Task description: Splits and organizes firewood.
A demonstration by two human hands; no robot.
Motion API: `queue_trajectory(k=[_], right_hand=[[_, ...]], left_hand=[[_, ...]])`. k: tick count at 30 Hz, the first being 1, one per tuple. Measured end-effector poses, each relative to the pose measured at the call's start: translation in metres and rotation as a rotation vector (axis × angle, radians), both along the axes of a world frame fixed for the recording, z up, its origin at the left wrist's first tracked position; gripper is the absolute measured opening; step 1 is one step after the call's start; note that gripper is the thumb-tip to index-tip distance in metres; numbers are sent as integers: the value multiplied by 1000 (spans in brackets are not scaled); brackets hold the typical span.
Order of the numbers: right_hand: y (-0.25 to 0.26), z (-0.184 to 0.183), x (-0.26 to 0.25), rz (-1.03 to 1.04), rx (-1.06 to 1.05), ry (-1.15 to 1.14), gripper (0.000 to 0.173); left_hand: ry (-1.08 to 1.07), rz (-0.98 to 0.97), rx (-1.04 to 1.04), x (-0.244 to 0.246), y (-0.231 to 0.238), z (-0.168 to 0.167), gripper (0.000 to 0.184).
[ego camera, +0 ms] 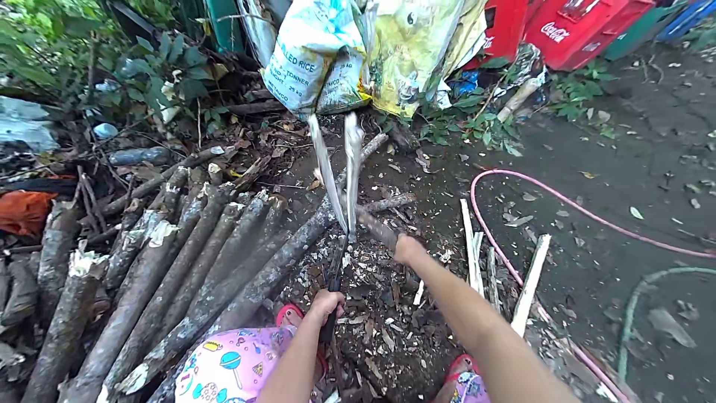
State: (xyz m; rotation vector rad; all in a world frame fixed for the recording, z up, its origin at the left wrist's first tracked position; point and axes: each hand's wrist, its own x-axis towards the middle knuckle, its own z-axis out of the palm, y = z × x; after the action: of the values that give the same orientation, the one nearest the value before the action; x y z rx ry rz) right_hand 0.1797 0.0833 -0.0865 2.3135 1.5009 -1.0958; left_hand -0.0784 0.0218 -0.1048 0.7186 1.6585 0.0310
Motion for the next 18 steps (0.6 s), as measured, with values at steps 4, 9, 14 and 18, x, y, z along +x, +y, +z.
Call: queue_trajectory(k=[4,9,14,18], right_hand=[[-42,-49,-29,-137,-93,70,76],[-102,-104,-60,-531,84,350,72],[-148,-89,-99,-628,-20,394,80],[-179,-59,-120,-994,-247,1053,53]], left_hand=[[98,-71,-79,1,-22,-33,26],[-10,74,-145,9,-25,-31,16],[-35,101,-126,20,-28,-29,10],[-112,144,-68,37,-31,-2,12]])
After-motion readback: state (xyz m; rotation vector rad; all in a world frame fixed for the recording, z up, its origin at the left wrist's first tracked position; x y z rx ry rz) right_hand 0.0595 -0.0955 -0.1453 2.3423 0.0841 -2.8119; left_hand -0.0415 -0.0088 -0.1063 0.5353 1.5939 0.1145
